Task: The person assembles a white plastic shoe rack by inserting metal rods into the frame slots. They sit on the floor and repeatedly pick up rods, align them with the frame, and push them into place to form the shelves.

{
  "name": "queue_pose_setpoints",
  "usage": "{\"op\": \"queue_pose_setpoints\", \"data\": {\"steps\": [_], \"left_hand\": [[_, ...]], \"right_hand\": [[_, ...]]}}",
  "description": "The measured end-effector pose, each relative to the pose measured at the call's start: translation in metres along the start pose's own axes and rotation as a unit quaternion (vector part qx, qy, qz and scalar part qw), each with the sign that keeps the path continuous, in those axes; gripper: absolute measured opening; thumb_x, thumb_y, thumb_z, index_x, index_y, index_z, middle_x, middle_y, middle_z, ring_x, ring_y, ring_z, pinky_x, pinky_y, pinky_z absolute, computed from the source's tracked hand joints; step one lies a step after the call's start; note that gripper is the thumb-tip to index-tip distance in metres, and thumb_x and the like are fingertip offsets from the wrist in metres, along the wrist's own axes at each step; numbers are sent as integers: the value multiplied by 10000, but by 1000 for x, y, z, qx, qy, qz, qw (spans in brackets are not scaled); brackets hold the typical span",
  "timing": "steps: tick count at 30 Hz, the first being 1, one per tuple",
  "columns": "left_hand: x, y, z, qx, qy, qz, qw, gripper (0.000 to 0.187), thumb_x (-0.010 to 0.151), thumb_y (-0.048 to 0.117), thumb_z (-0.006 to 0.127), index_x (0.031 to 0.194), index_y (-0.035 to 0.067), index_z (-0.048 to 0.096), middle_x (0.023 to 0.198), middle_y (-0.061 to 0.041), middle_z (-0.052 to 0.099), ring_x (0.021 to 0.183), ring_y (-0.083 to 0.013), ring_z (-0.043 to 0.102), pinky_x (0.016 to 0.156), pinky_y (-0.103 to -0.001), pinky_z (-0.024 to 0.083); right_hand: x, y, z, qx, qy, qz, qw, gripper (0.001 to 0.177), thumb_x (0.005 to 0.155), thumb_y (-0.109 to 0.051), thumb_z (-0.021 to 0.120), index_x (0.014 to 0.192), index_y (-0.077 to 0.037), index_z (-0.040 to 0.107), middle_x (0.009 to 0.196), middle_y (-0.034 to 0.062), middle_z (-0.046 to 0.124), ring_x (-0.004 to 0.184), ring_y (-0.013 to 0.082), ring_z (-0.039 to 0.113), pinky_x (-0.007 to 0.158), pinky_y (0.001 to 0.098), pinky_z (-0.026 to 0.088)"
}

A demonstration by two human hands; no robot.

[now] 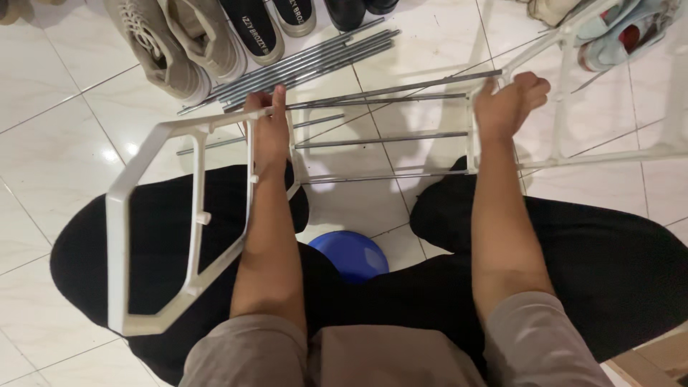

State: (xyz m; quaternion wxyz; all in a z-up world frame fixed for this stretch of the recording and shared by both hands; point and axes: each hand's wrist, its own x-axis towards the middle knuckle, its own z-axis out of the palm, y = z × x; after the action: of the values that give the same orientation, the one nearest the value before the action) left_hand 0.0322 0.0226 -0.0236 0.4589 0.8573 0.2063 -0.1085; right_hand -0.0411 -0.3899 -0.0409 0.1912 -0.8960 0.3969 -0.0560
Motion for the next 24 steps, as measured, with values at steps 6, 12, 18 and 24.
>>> {"op": "queue_pose_setpoints", "data": {"steps": [6,12,18,24], "left_hand": [[-41,18,11,475,-91,-24,875,1165,859,800,468,1495,-140,205,1551,-345,297,1433,-467,355,1108,-505,312],[-114,95,93,582,-290,219,727,856,1073,602,332,1580,-88,311,1548,-213,442,1414,-338,431,1162,-482,328],[-105,131,195,332,6,582,742,587,929,186,578,1460,-20,437,1453,-195,541,1387,-348,499,1194,-439,380],[-102,130,231,205,-35,579,788,325,911,313,646,1113,67,576,911,-124,649,743,-280,666,569,-417,552]], "right_hand": [[23,19,21,138,-72,10,988,405,1055,-401,512,1311,-87,505,1083,212,696,1017,407,637,893,484,474],[7,-2,3,183,-59,40,981,440,1083,-483,455,1131,-74,607,1015,198,708,955,398,656,877,450,502],[-8,-31,-26,205,-27,1,978,555,1090,-506,385,1084,-2,615,1057,218,683,987,377,619,908,465,469],[-14,-23,-42,202,-14,-74,977,675,1125,-522,331,1047,52,678,1098,243,606,1026,385,564,951,476,436]]}}
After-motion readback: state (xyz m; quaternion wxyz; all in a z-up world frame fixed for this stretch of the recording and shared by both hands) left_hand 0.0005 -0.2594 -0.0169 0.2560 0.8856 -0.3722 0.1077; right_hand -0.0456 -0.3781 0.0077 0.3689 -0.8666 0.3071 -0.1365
